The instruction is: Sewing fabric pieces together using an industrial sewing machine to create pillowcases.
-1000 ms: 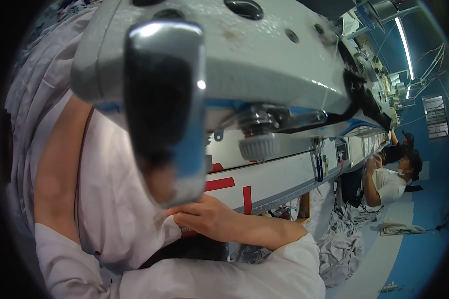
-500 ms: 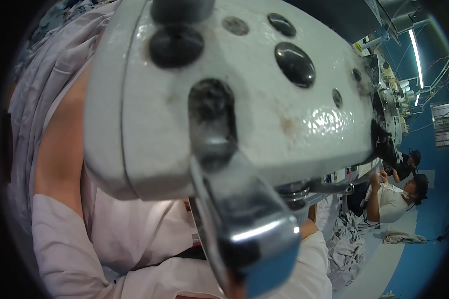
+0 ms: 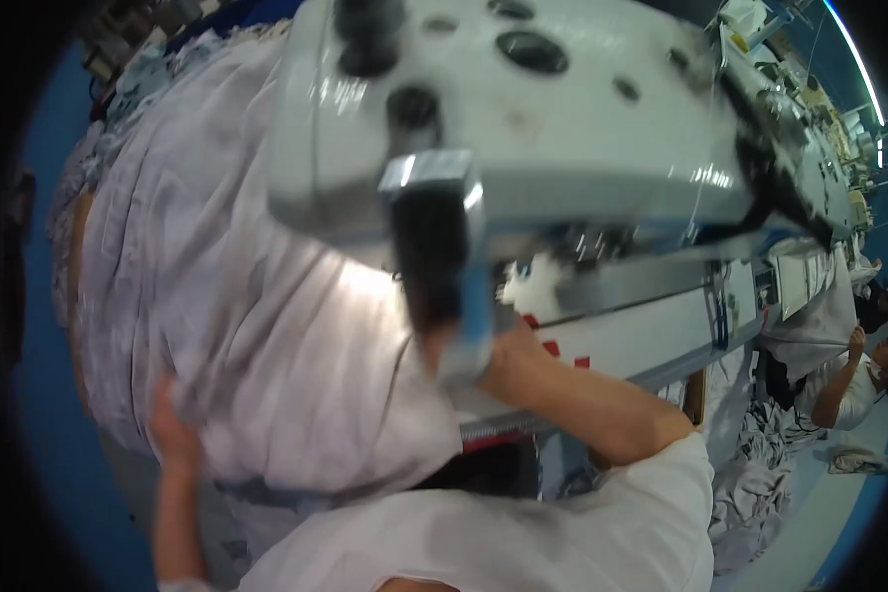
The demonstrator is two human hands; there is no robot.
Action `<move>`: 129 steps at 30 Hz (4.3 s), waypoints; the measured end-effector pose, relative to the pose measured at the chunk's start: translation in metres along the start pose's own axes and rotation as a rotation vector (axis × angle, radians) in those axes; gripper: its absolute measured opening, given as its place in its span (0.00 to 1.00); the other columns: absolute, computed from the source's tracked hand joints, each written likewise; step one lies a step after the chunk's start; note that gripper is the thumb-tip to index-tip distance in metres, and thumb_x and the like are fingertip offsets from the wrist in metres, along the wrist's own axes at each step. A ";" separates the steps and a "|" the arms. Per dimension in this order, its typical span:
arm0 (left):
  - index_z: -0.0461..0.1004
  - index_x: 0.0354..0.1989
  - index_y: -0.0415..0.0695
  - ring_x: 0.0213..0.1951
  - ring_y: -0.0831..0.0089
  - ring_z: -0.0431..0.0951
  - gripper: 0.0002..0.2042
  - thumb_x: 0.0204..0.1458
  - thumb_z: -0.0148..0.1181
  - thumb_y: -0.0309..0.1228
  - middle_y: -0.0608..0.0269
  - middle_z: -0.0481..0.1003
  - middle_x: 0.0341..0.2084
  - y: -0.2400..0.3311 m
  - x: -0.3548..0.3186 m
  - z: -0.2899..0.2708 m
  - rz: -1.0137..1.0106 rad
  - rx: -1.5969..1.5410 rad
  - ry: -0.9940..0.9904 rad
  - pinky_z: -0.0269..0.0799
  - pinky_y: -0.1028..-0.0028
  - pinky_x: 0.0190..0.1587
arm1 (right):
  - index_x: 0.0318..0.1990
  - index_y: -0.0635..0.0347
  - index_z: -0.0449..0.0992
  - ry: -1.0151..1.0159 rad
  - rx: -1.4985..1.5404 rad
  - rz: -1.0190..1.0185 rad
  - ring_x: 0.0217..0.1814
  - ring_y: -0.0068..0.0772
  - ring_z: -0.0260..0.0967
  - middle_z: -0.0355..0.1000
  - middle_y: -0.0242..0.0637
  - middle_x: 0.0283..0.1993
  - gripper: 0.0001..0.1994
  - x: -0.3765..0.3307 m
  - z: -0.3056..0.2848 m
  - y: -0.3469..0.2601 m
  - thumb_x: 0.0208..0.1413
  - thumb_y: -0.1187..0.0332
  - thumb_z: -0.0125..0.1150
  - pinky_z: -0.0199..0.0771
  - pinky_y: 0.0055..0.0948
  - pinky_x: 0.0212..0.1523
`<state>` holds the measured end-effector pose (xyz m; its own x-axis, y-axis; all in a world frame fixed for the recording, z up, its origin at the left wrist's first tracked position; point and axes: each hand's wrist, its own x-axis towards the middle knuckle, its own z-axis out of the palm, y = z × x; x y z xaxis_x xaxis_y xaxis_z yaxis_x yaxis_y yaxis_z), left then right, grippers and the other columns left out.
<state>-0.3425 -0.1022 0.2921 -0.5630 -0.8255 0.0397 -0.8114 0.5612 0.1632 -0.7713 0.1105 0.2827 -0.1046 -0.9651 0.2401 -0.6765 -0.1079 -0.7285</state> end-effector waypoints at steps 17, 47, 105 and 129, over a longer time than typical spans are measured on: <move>0.51 0.66 0.40 0.65 0.52 0.54 0.32 0.56 0.49 0.44 0.44 0.53 0.64 0.091 0.217 -0.004 0.195 -0.345 0.019 0.48 0.67 0.65 | 0.46 0.66 0.73 -0.248 0.974 0.143 0.49 0.40 0.69 0.73 0.42 0.45 0.16 -0.058 0.069 -0.112 0.55 0.64 0.61 0.66 0.34 0.51; 0.74 0.20 0.43 0.18 0.61 0.76 0.06 0.42 0.59 0.31 0.57 0.73 0.13 0.270 -0.098 0.026 0.820 -0.141 -0.437 0.71 0.65 0.23 | 0.42 0.59 0.73 0.002 -0.205 -0.086 0.42 0.43 0.73 0.74 0.39 0.41 0.17 -0.154 0.021 -0.097 0.45 0.63 0.60 0.74 0.38 0.36; 0.68 0.53 0.42 0.47 0.47 0.73 0.24 0.54 0.53 0.47 0.43 0.73 0.45 0.070 0.456 0.073 0.090 0.149 0.548 0.69 0.59 0.49 | 0.42 0.60 0.77 -0.236 0.491 0.105 0.59 0.32 0.67 0.74 0.35 0.49 0.12 0.034 -0.006 -0.007 0.50 0.81 0.57 0.60 0.40 0.64; 0.69 0.50 0.34 0.56 0.54 0.66 0.19 0.49 0.57 0.25 0.48 0.68 0.52 0.252 0.088 0.017 0.830 -0.524 -0.079 0.58 0.59 0.61 | 0.39 0.48 0.77 0.045 -0.368 -0.341 0.38 0.23 0.68 0.70 0.21 0.39 0.14 0.013 0.001 -0.021 0.40 0.71 0.60 0.74 0.19 0.30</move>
<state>-0.5991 -0.0329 0.3202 -0.9469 -0.1646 0.2763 0.0073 0.8479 0.5302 -0.7578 0.0998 0.3006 0.1412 -0.8773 0.4587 -0.8891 -0.3162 -0.3309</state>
